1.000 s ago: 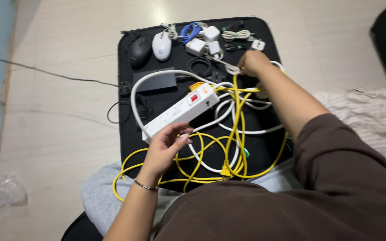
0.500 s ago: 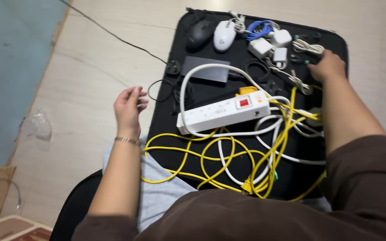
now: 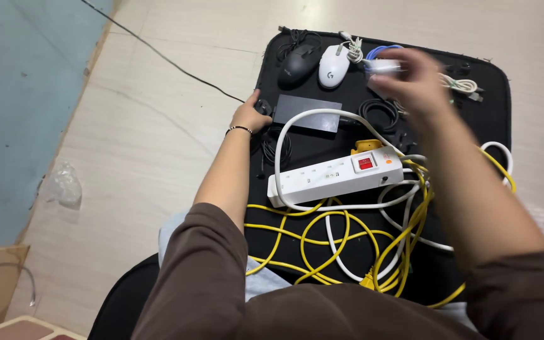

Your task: The person untangles and organizes a pile of yellow and white cables on a small black table placed on their lap. They separate tangled sections, coil the cables, and use green twist ties to bundle them. A white power strip and several adapters are also handled and set aside during the process.

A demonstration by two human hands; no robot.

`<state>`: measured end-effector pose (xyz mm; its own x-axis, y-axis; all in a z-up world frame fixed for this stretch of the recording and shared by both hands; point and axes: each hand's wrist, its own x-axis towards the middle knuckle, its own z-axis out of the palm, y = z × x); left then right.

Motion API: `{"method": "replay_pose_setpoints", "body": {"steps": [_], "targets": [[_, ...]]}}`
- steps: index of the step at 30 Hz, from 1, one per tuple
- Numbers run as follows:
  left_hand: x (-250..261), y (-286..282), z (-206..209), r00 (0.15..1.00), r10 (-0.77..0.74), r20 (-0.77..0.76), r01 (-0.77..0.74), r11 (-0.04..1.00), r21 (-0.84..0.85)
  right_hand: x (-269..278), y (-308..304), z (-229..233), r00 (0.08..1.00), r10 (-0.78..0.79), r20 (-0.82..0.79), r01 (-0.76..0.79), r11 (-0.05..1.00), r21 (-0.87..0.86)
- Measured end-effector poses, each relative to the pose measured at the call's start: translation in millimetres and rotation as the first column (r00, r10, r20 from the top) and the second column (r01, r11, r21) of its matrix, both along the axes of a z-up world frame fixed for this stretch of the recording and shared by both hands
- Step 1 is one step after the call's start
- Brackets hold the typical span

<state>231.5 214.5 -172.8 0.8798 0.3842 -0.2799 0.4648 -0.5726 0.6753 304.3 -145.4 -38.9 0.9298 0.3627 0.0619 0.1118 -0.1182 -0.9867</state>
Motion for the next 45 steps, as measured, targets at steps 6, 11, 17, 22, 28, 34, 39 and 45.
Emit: {"method": "replay_pose_setpoints", "body": {"steps": [6, 11, 17, 22, 28, 34, 39, 45], "targets": [[-20.7, -6.3, 26.6, 0.998, 0.043, 0.043, -0.048, 0.991, 0.121, -17.1, 118.8, 4.5, 0.752, 0.565, -0.34, -0.341, 0.775, 0.533], [-66.0, -28.4, 74.8, 0.768, 0.127, 0.628, -0.054, 0.989, -0.134, -26.3, 141.9, -1.8, 0.638, 0.703, -0.314, -0.387, 0.645, 0.658], [-91.0, -46.9, 94.9, 0.718, 0.271, 0.641, 0.186, 0.813, -0.552, -39.4, 154.0, -12.0, 0.674, 0.629, -0.387, -0.281, 0.702, 0.654], [-102.0, -39.9, 85.3, 0.7, 0.237, 0.674, 0.227, 0.821, -0.524, -47.1, 150.6, -4.4, 0.683, 0.66, -0.314, -0.326, 0.659, 0.678], [-107.5, -42.7, 89.7, 0.68, 0.049, 0.731, 0.082, 0.986, -0.143, -52.4, 152.6, -12.1, 0.607, 0.627, -0.488, -0.139, 0.689, 0.712], [-97.8, -45.8, 76.0, 0.589, 0.183, 0.787, 0.298, 0.857, -0.422, -60.5, 152.3, -16.1, 0.587, 0.662, -0.466, -0.065, 0.612, 0.788], [-105.9, -42.4, 81.6, 0.626, 0.326, 0.708, 0.466, 0.572, -0.675, -73.6, 159.9, -6.5, 0.604, 0.676, -0.422, -0.187, 0.635, 0.749], [-121.4, -32.7, 94.7, 0.675, 0.324, 0.663, 0.399, 0.596, -0.697, -67.2, 157.7, 17.3, 0.818, 0.51, -0.268, -0.351, 0.81, 0.469]]}}
